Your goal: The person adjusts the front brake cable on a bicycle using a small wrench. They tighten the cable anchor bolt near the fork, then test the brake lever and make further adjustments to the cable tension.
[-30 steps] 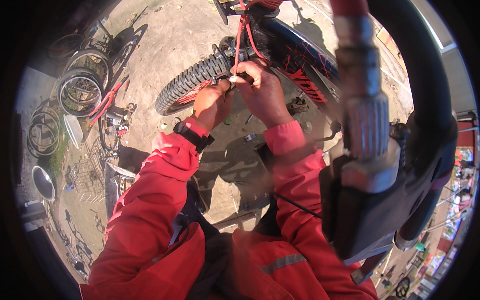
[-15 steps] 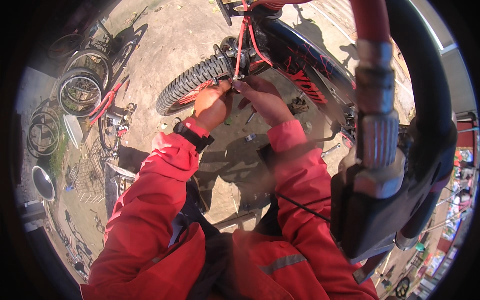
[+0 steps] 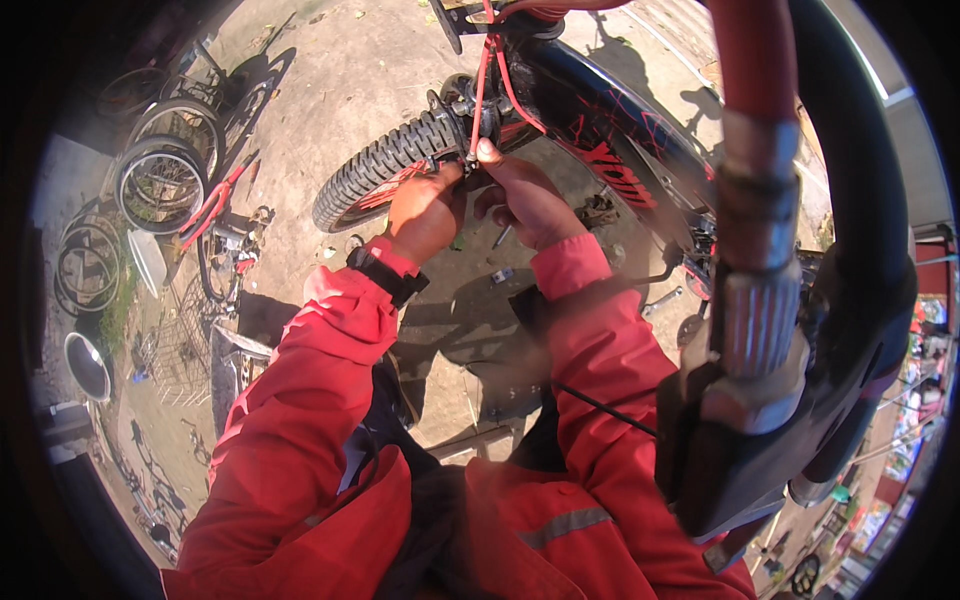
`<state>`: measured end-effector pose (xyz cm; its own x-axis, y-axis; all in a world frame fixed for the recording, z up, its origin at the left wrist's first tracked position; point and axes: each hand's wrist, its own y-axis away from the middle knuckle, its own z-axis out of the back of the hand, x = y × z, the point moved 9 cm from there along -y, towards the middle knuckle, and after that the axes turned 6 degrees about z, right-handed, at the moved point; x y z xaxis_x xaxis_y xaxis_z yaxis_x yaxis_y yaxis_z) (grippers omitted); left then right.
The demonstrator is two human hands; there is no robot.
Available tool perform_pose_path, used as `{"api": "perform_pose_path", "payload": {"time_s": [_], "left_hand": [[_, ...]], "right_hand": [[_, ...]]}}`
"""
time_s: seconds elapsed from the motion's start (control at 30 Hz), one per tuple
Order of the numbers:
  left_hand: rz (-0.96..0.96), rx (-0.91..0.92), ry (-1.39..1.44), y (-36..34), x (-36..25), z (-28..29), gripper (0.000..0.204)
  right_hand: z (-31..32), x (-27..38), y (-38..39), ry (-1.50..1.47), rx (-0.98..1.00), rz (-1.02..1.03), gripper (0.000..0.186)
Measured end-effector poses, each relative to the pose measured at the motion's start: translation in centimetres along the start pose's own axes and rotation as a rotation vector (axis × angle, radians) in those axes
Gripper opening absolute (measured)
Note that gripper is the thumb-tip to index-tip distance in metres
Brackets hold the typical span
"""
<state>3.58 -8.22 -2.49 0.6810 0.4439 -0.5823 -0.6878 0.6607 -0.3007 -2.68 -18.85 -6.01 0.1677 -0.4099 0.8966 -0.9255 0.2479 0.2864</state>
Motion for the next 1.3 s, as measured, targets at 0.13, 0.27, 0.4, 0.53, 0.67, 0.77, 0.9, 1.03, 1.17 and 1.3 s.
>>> {"api": "perform_pose_path", "payload": {"time_s": [0.13, 0.27, 0.4, 0.53, 0.67, 0.77, 0.9, 1.03, 1.17, 1.3], "left_hand": [[0.007, 0.001, 0.005, 0.2, 0.2, -0.1, 0.014], [-0.034, -0.025, 0.016, 0.5, -0.1, -0.3, 0.013], [-0.037, -0.049, 0.085, 0.8, 0.1, 0.0, 0.013], [0.07, -0.026, 0.167, 1.2, 0.9, -0.1, 0.011], [0.103, -0.034, 0.16, 1.2, 0.8, 0.0, 0.011], [0.187, 0.007, 0.183, 1.1, 1.2, -0.4, 0.012], [0.305, -0.002, 0.28, 1.4, 1.7, -0.5, 0.015], [0.299, -0.129, 0.419, 1.7, 1.5, 0.3, 0.014], [0.299, -0.207, 0.528, 1.0, 1.5, 0.8, 0.018], [0.064, -0.209, 0.221, -0.3, -0.1, 3.1, 0.023]], "right_hand": [[0.0, -0.1, -0.2, -0.021, -0.008, 0.017, 0.045], [0.2, -0.1, -0.2, -0.043, -0.037, 0.044, 0.044], [0.2, -0.2, -0.2, -0.096, -0.057, 0.06, 0.043], [0.2, -0.6, -0.3, -0.17, -0.079, 0.056, 0.041], [0.2, -0.6, -0.4, -0.186, -0.066, 0.04, 0.04], [0.2, -0.5, -0.3, -0.18, -0.072, 0.037, 0.04], [0.1, -0.3, -0.3, -0.181, -0.07, 0.044, 0.038], [0.0, -0.2, -0.4, -0.177, -0.067, 0.036, 0.037], [0.0, 0.0, -0.3, -0.158, -0.063, 0.045, 0.035], [0.1, 0.1, -0.3, -0.117, -0.05, 0.06, 0.035]]}}
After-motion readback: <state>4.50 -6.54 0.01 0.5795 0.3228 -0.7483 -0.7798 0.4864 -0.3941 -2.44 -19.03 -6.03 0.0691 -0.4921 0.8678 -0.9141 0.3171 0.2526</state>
